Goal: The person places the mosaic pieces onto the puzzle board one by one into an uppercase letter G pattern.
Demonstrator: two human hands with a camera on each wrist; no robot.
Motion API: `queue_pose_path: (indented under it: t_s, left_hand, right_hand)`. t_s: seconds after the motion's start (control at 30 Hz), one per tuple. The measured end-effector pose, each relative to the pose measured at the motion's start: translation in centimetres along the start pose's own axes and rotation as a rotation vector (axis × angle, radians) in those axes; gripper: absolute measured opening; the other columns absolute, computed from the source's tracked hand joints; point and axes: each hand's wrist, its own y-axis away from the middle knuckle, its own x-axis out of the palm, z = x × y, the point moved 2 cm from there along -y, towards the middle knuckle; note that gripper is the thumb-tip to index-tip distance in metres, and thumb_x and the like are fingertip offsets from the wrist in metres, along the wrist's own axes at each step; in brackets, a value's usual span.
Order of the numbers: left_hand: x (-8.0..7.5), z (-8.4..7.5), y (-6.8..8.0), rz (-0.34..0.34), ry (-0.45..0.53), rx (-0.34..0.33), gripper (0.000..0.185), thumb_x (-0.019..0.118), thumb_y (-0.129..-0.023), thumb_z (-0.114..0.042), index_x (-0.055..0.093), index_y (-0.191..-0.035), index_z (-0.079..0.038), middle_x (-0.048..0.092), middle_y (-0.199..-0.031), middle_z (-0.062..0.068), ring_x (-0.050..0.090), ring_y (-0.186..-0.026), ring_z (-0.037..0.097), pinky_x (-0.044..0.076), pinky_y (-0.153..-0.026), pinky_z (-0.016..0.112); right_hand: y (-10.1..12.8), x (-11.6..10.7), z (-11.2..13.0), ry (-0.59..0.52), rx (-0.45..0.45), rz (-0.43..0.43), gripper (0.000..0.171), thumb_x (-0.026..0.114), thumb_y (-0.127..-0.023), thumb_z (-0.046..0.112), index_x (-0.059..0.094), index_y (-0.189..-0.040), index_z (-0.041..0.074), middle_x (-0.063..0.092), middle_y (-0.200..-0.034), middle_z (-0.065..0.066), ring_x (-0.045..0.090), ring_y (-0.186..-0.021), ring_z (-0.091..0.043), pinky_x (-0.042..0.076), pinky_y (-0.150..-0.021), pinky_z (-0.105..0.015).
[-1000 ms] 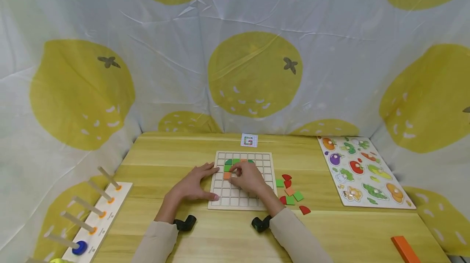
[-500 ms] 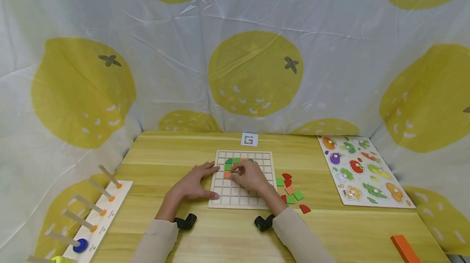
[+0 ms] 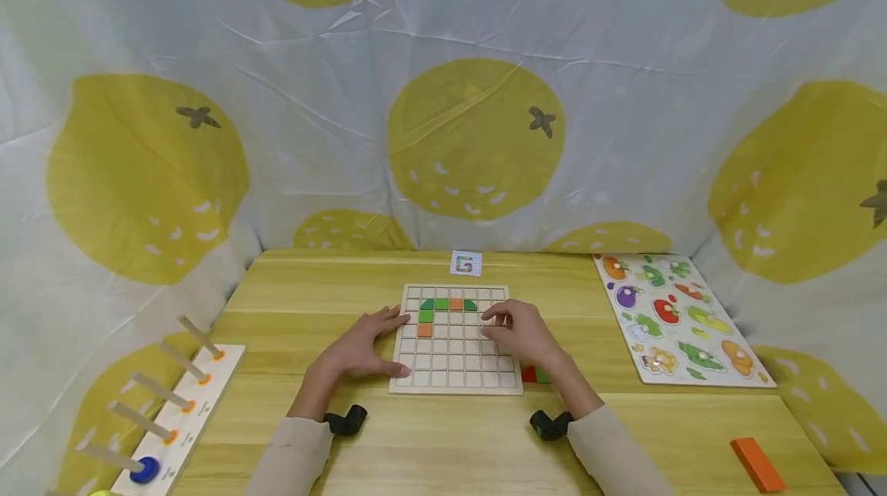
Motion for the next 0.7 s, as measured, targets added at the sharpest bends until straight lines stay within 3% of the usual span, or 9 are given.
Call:
queue_pose_path:
  t_s: [0.33,0.7]
  left_hand:
    - [-0.2,0.0,0.2,-0.017,0.012,-0.017,0.100,0.088,-0.073,-0.057,0.048,-0.156,-0.020,0.031,-0.169,0.009,0.024,-0.157,0.041,0.018,-0.126,0.064]
    - [-0.1,0.7,-0.1,-0.024,0.004,-0.017,0.099,0.087,-0.072,-0.059,0.049,-0.156,-0.023,0.032,-0.169,0.007,0.026,-0.155,0.043,0.026,-0.122,0.068]
  right_hand:
    - [2.2,-3.4,-3.0,0.032,0.034,-0.006,0.024,0.080,-0.090,0.018,0.077,-0.112,0.008,0.059,-0.084,0.000,0.049,-0.073,-0.016,0.043,-0.066,-0.025]
    - [3.6,-4.7,-6.0,0.030,0.074,0.078,0.038,0.084,-0.088,0.025,0.074,-0.121,0.009,0.057,-0.087,-0.004,0.050,-0.078,-0.017,0.041,-0.065,-0.025]
